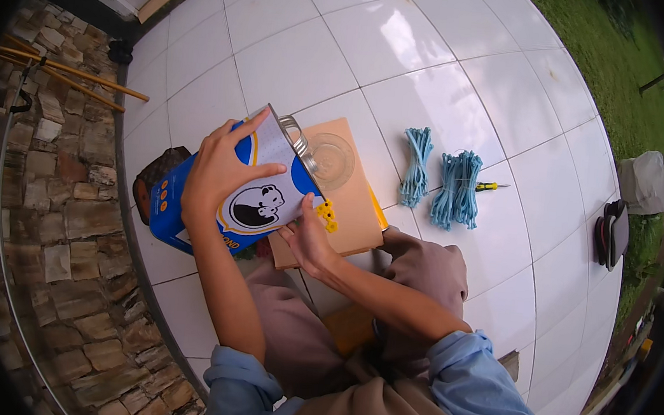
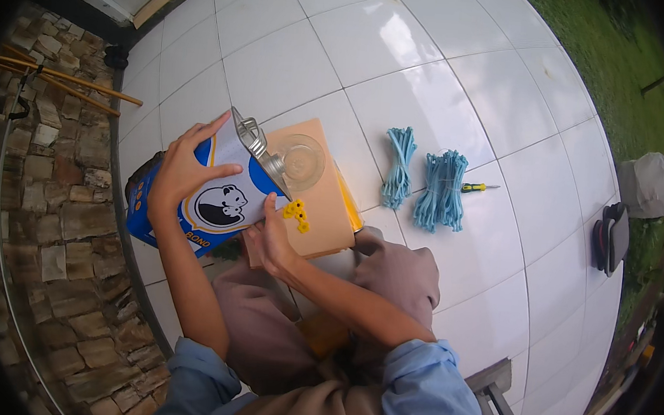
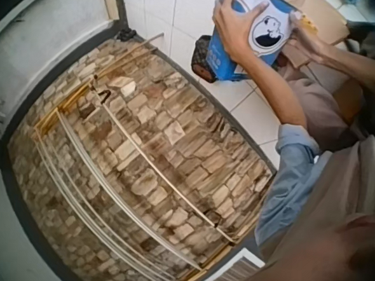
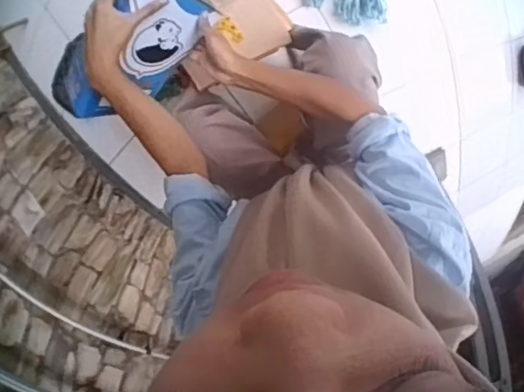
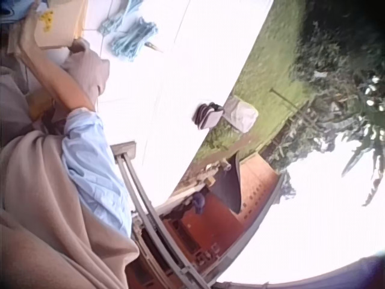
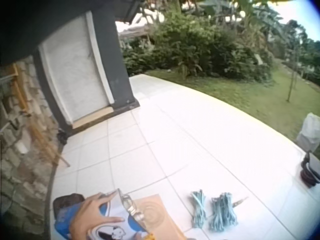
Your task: The person applies adhesive from a metal can onto the back of star-shaped decorations and then attaches the decorations onto a pink strap.
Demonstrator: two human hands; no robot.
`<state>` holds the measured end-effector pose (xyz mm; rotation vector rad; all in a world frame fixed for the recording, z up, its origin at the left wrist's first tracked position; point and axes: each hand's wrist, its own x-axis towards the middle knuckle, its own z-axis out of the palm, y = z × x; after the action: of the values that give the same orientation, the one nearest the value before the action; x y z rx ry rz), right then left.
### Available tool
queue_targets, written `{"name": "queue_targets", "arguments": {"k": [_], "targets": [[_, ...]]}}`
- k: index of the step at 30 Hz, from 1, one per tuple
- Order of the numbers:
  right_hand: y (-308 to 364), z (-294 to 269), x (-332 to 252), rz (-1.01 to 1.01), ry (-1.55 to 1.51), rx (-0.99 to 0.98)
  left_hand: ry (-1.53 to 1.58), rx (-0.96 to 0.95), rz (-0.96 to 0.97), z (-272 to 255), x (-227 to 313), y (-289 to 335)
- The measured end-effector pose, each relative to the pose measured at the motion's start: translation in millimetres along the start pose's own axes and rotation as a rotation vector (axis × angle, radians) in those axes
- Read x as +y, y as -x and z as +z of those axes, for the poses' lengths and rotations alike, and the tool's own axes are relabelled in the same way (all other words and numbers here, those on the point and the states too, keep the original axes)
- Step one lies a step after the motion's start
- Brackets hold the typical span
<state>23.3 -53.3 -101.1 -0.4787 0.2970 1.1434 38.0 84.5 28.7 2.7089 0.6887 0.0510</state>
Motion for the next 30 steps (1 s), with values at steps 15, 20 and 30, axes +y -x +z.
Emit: {"name": "queue_targets", "arguments": {"k": [15,20,30], "targets": [[34.5,50.8,11.9,-0.132,0.394,0.071,0.465,0.326,0.158,-24.0,-79.8,76.2],[34.3,73.2,10.6,-0.464,0.888,-0.040,0.818,0.643,0.053,3.0,-111.3,115.7],[20.3,94.8,-0.7,-0.606,1.042,-0.149,0.749,1.011,0.079,22.7,-108.5,131.2]]}}
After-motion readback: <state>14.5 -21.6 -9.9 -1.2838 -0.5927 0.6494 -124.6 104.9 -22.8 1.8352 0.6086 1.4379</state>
